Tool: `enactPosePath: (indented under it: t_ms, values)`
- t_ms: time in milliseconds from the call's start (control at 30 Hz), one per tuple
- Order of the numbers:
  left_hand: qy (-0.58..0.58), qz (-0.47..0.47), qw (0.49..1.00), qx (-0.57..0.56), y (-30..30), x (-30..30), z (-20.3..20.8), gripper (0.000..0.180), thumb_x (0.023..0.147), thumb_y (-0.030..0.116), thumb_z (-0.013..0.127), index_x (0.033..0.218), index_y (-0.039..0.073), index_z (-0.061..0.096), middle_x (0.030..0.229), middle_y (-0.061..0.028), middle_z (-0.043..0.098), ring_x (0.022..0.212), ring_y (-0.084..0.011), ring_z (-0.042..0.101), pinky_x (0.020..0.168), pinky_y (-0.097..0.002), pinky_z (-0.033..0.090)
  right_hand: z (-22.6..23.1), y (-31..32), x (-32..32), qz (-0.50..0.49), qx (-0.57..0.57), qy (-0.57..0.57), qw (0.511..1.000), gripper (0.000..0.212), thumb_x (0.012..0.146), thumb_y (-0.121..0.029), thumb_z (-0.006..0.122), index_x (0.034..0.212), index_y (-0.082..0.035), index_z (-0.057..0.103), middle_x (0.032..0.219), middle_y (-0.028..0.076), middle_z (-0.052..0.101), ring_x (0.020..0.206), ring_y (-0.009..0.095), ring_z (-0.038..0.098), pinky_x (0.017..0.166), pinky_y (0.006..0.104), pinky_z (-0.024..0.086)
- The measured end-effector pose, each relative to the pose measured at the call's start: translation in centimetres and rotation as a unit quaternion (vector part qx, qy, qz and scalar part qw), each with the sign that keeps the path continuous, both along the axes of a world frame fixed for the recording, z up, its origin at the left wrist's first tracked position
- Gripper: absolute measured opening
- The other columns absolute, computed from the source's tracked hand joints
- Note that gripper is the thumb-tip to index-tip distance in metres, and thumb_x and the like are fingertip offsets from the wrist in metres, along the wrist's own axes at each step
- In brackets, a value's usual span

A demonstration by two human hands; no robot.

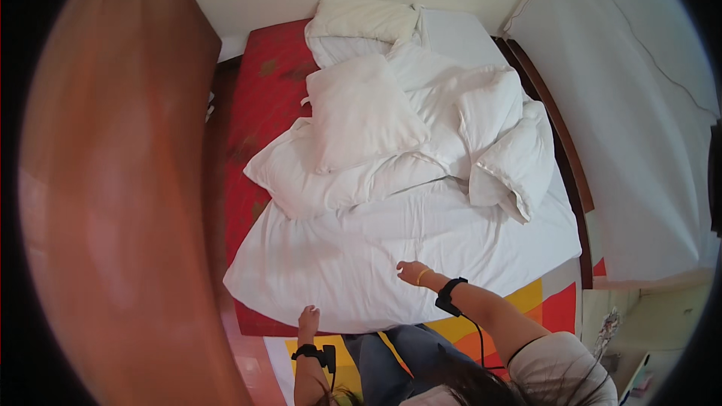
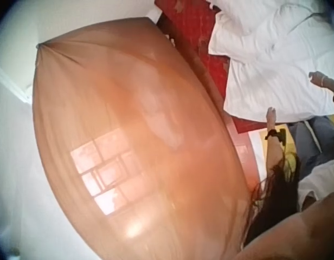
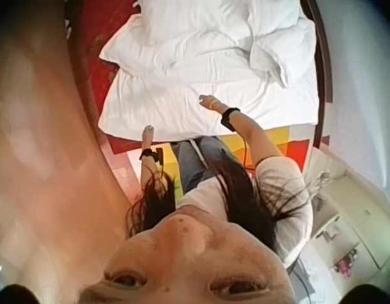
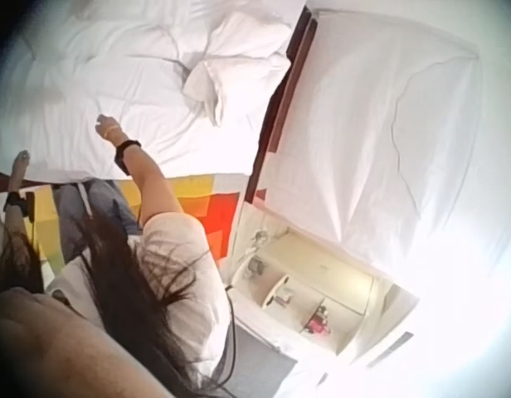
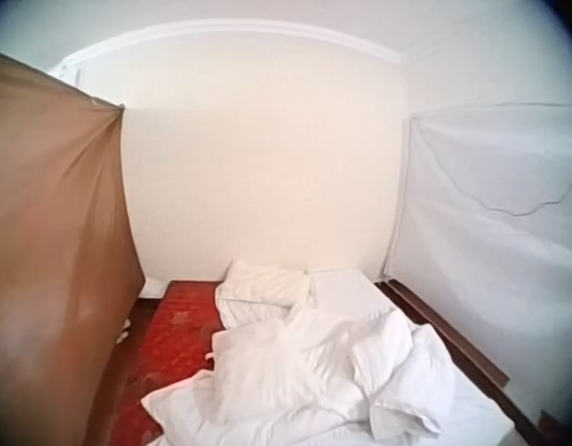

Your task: The recorder is making a bed by smoothing sheets, fluffing pillows, and tucking in the corners.

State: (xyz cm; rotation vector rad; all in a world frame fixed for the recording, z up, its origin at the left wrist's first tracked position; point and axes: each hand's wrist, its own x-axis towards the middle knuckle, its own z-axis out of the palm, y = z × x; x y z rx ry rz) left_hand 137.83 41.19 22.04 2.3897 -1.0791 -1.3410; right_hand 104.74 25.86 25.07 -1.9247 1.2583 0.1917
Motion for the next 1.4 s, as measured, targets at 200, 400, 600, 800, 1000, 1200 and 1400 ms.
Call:
enactPosePath:
  t_ms: [200,400,600,800,1000,1200,1400]
  values:
    - [0.079,-0.072,0.994,0.036,-6.3,-2.8,-1.9,0.036,0.077,0.027,0.047,0.107,0.006,0.047,0.097,-0.0151,0.055,0.095,-0.0283,0.05,0.083,-0.0323,0.038,-2.8,0.4,0.6,-0.09,0.061,0.052,0.993,0.032,0.074,-0.029,0.048,0.099,-0.008,0.048,0.084,0.014,0.058,0.081,0.031,0.054,0.072,0.0368,0.042]
    - [0.09,-0.096,0.991,0.013,-7.9,1.2,-8.6,0.036,0.077,0.026,0.048,0.105,0.004,0.048,0.089,-0.0132,0.057,0.085,-0.0235,0.053,0.076,-0.0303,0.041,-6.0,-2.9,4.7,-0.205,0.008,0.02,0.978,0.035,0.072,-0.027,0.053,0.099,-0.006,0.047,0.086,0.013,0.058,0.08,0.028,0.055,0.071,0.0352,0.043]
    - [0.072,-0.084,0.994,0.014,-7.9,4.5,-13.5,0.034,0.076,0.024,0.047,0.101,0.001,0.049,0.085,-0.0127,0.058,0.077,-0.0203,0.056,0.071,-0.0289,0.043,-9.8,-12.4,8.6,-0.396,-0.093,-0.094,0.909,0.039,0.073,-0.031,0.055,0.096,-0.001,0.046,0.082,0.013,0.056,0.075,0.024,0.055,0.066,0.0322,0.043]
    - [0.045,-0.077,0.994,0.068,-7.0,5.7,-14.3,0.033,0.076,0.021,0.047,0.101,0.0,0.049,0.09,-0.0151,0.057,0.083,-0.0225,0.055,0.075,-0.0295,0.042,-9.7,-24.6,12.7,-0.574,0.114,-0.345,0.734,0.066,0.068,-0.046,0.058,0.106,0.004,0.039,0.093,0.011,0.049,0.082,0.019,0.049,0.063,0.0321,0.042]
    - [0.101,0.032,0.992,0.067,-2.6,5.5,-18.5,0.032,0.078,0.022,0.047,0.103,0.003,0.047,0.096,-0.0097,0.055,0.087,-0.0175,0.054,0.073,-0.0298,0.041,-8.3,-32.9,15.0,-0.723,0.134,-0.299,0.609,0.07,0.062,-0.053,0.061,0.107,-0.003,0.042,0.102,0.008,0.047,0.09,0.021,0.046,0.071,0.0355,0.042]
    - [0.317,0.201,0.923,0.084,-9.9,-2.1,-13.2,0.039,0.081,0.035,0.042,0.11,0.009,0.041,0.102,-0.0067,0.052,0.091,-0.0172,0.051,0.076,-0.031,0.037,-7.7,-35.7,10.5,-0.691,0.061,-0.383,0.61,0.037,0.064,-0.024,0.063,0.088,0.0,0.05,0.079,0.006,0.052,0.069,0.016,0.051,0.052,0.0278,0.042]
    - [0.46,0.277,0.84,-0.074,-18.7,-2.4,-4.8,0.066,0.077,0.055,0.037,0.122,0.007,0.027,0.118,-0.0113,0.039,0.111,-0.0207,0.035,0.091,-0.037,0.027,1.4,-24.7,9.5,-0.545,0.147,-0.574,0.593,0.029,0.068,-0.017,0.057,0.094,-0.008,0.049,0.087,0.004,0.053,0.08,0.014,0.052,0.063,0.0269,0.042]
